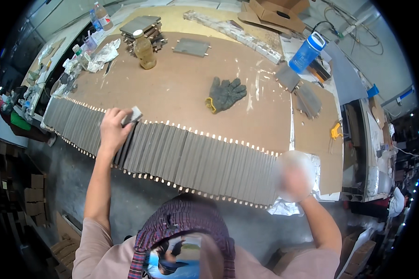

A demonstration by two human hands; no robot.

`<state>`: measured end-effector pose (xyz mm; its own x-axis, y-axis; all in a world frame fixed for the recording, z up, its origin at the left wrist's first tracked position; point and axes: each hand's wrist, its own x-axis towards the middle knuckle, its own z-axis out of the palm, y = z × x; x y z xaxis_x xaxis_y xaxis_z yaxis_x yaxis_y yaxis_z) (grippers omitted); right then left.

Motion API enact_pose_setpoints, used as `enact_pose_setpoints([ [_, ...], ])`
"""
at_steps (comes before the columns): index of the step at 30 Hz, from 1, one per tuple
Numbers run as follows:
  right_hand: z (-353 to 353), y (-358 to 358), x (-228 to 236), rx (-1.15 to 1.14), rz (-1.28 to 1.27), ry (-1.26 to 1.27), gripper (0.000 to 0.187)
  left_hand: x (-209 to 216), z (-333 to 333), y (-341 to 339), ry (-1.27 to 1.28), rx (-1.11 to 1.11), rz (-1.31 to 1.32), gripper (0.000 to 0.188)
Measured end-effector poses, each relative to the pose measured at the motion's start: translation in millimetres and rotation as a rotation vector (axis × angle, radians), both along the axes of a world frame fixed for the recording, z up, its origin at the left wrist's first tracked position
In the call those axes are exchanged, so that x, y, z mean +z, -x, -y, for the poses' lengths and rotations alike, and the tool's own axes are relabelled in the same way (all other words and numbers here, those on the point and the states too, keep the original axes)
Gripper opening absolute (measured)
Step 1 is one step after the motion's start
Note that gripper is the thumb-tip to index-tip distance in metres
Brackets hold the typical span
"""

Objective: The person cleans a long bamboo-slat mat by wiping the slats with a white cloth and a rectangular block.

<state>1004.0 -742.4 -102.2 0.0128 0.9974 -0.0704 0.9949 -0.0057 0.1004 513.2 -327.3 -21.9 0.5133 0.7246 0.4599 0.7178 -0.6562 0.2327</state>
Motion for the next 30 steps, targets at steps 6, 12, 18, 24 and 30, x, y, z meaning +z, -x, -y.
enact_pose_setpoints([
  [6, 9, -8, -10, 0.098, 0.0, -0.079, 0.049, 11, 22, 11, 0.126, -0.218, -0.02, 0.036],
  [12, -7, 5, 6, 0.153, 0.009, -0.18, 0.046, 10, 5, -12, 0.087, -0.154, 0.036, 0.038],
  [18, -23, 24, 39, 0.008, 0.021, 0.112, 0.035, 8, 19, -37, 0.115, -0.329, -0.067, 0.035],
  [24, -19, 21, 33, 0.074, 0.069, -0.012, 0.032, 12, 0, -49, 0.09, -0.28, -0.025, 0.036],
  [30, -24, 22, 36, 0.09, 0.075, -0.06, 0.032, 6, 1, -61, 0.091, -0.301, -0.072, 0.039],
])
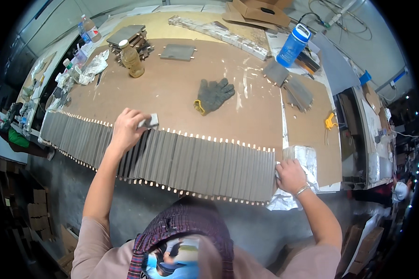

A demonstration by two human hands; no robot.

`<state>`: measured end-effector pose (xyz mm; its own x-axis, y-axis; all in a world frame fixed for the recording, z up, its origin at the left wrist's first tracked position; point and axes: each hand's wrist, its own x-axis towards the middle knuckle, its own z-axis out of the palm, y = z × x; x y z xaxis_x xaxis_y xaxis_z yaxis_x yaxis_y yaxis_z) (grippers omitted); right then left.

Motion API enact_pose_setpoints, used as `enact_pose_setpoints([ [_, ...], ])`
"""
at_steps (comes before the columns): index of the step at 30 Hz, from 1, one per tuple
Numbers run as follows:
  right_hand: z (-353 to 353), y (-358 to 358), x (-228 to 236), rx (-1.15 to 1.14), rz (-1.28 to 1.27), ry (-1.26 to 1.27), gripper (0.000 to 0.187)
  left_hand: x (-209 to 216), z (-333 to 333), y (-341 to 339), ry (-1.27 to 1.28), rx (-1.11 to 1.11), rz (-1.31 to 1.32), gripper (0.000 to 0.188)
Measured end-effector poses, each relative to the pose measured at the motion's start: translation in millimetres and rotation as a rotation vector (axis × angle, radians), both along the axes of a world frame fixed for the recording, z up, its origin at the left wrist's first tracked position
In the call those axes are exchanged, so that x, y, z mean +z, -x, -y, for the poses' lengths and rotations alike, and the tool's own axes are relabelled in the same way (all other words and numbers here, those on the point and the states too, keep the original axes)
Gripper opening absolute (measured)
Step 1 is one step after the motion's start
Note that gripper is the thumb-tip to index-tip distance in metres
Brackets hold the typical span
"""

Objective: The person cleans a long bamboo-slat mat by wiping the slats with a white cloth and a rectangular block.

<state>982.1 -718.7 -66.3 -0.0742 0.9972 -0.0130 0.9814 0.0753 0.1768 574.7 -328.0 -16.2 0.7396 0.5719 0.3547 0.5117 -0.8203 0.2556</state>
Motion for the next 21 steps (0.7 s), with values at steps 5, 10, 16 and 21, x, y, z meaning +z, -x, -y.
enact_pose_setpoints([
  [5, -1, 3, 5, 0.004, 0.034, 0.006, 0.032, 4, 10, 19, 0.104, -0.066, -0.002, 0.044],
  [10, 0, 5, 4, -0.014, 0.038, 0.015, 0.032, 8, 66, 79, 0.189, -0.132, -0.026, 0.047],
  [16, 0, 1, -2, -0.056, -0.028, 0.054, 0.031, 34, 111, 129, 0.349, -0.073, -0.052, 0.044],
  [21, -12, 15, 17, -0.15, 0.002, 0.234, 0.031, 21, 62, 62, 0.207, -0.061, 0.08, 0.038],
])
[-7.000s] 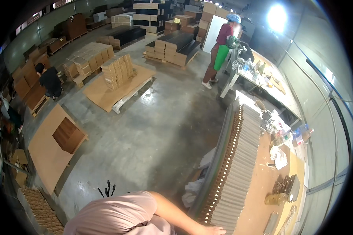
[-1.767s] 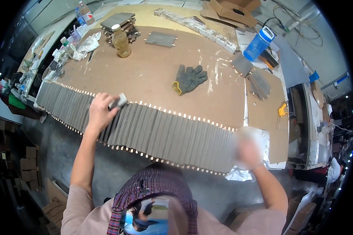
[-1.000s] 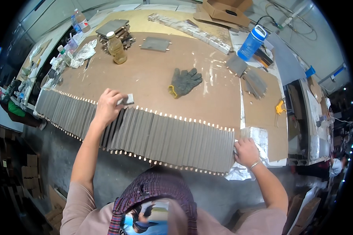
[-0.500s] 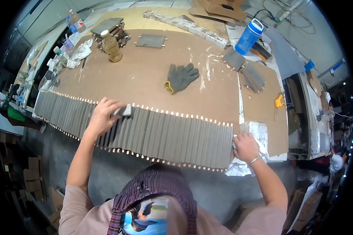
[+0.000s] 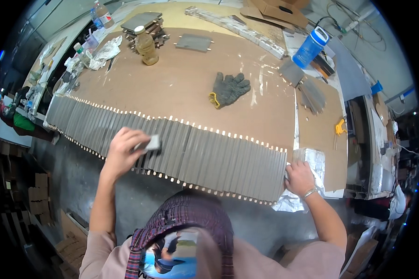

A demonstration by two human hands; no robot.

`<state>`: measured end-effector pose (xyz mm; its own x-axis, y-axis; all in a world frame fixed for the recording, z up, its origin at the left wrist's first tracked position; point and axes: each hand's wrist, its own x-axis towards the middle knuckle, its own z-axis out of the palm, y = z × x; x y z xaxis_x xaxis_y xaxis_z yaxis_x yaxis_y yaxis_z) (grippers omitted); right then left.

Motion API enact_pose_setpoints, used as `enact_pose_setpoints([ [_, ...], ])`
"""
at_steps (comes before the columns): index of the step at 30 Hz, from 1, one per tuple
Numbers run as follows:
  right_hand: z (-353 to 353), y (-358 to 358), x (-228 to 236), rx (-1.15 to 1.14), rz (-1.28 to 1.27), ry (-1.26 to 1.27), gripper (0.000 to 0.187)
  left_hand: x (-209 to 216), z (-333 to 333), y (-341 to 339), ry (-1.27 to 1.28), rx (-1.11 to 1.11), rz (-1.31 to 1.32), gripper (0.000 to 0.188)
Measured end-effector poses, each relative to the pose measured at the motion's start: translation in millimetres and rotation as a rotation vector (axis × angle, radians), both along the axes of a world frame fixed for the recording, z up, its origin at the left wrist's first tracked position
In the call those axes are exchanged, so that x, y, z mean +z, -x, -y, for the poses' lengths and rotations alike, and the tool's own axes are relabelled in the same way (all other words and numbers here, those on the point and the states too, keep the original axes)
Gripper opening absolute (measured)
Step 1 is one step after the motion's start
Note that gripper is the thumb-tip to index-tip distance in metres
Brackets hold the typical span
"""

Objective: The person cleans a long bamboo-slat mat by wiping the slats with a white cloth and a rectangular block.

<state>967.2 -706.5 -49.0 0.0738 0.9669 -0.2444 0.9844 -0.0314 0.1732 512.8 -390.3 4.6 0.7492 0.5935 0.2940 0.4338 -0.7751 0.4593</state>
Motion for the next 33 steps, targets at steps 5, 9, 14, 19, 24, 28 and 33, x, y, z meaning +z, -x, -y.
enact_pose_setpoints([
  [5, 13, -17, -22, 0.158, 0.032, -0.182, 0.031, -28, -18, -40, -0.065, 0.038, 0.114, 0.04],
  [9, 23, -19, -28, 0.105, 0.053, -0.174, 0.031, -13, 15, -2, 0.036, -0.078, -0.039, 0.04],
  [14, 21, -17, -28, 0.127, 0.019, -0.194, 0.032, 9, 10, -2, 0.08, -0.137, -0.053, 0.042],
  [19, 14, -19, -26, 0.099, -0.031, -0.163, 0.032, -11, -31, -68, 0.024, -0.013, 0.042, 0.038],
  [24, 18, -14, -23, 0.102, 0.034, -0.204, 0.032, -15, -2, -35, 0.033, -0.152, -0.044, 0.041],
  [28, 16, -13, -22, 0.073, 0.027, -0.181, 0.032, 16, 32, 13, 0.211, -0.21, -0.169, 0.041],
  [33, 14, -10, -15, 0.024, -0.002, -0.157, 0.031, 12, 2, -67, 0.055, -0.101, 0.067, 0.041],
])
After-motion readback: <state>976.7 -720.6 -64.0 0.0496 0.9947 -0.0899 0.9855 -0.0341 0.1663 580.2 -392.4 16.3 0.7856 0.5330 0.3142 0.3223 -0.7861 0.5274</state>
